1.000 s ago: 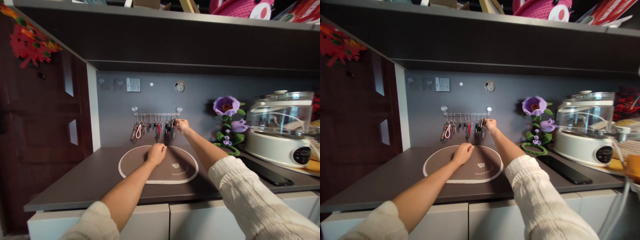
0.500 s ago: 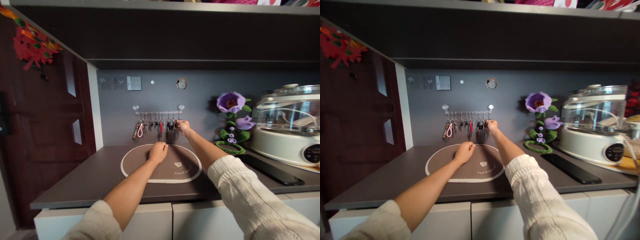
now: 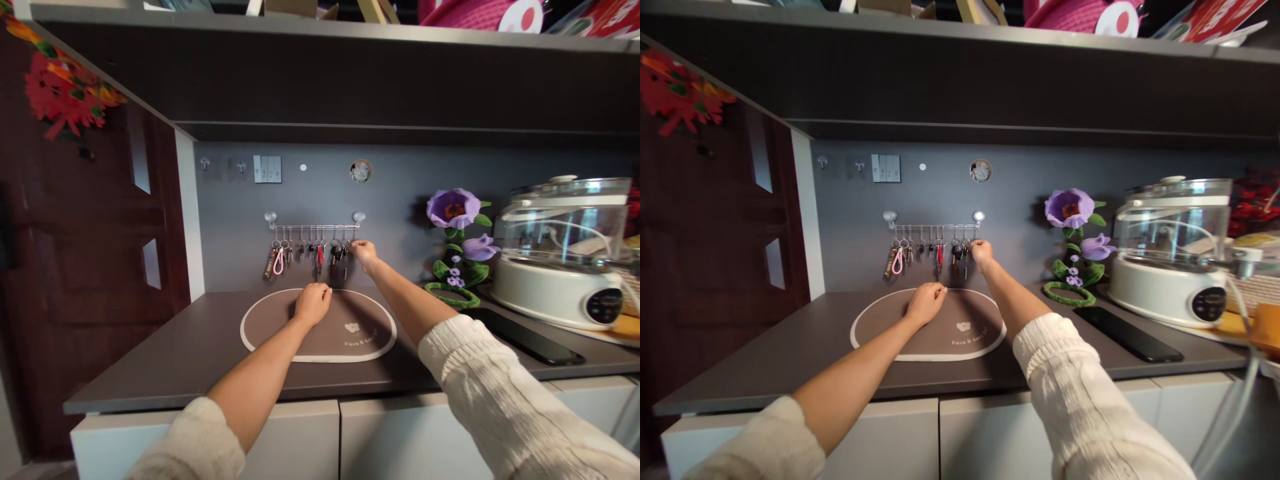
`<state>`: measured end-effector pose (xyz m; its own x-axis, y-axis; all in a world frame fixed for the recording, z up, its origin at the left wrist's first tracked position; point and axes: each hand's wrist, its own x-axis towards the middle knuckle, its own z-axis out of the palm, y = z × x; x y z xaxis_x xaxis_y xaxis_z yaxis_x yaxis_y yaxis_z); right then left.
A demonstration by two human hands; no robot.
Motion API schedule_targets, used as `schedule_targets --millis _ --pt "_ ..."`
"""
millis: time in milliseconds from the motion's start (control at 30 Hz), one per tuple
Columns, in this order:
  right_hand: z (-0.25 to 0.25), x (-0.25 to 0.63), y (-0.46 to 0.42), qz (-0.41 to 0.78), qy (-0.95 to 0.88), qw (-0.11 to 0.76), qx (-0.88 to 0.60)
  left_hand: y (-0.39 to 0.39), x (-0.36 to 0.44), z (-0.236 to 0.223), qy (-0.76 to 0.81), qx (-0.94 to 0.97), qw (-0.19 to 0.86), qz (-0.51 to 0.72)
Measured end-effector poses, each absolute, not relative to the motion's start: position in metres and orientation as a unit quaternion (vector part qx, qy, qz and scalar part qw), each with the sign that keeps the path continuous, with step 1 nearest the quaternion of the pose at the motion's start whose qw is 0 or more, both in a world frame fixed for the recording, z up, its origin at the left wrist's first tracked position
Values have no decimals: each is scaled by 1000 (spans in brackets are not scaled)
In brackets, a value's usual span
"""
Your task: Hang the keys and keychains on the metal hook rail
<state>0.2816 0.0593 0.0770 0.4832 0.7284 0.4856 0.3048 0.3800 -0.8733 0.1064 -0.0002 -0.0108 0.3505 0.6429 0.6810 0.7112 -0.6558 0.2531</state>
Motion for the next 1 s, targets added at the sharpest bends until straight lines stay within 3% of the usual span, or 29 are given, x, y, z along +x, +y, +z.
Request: schedule_targets --millis 267,533,833,1000 --pt "75 256 21 139 -465 681 -548 4 95 -6 -464 -784 40 -411" --pt "24 235 2 214 -532 649 -501 14 76 -5 -513 -743 -9 -429" --pt "-11 241 -11 113 -685 459 -555 29 64 -15 -536 -769 -37 -348" --pt "-10 238 -13 117 -690 429 -571 35 62 -21 -506 -813 -18 -287"
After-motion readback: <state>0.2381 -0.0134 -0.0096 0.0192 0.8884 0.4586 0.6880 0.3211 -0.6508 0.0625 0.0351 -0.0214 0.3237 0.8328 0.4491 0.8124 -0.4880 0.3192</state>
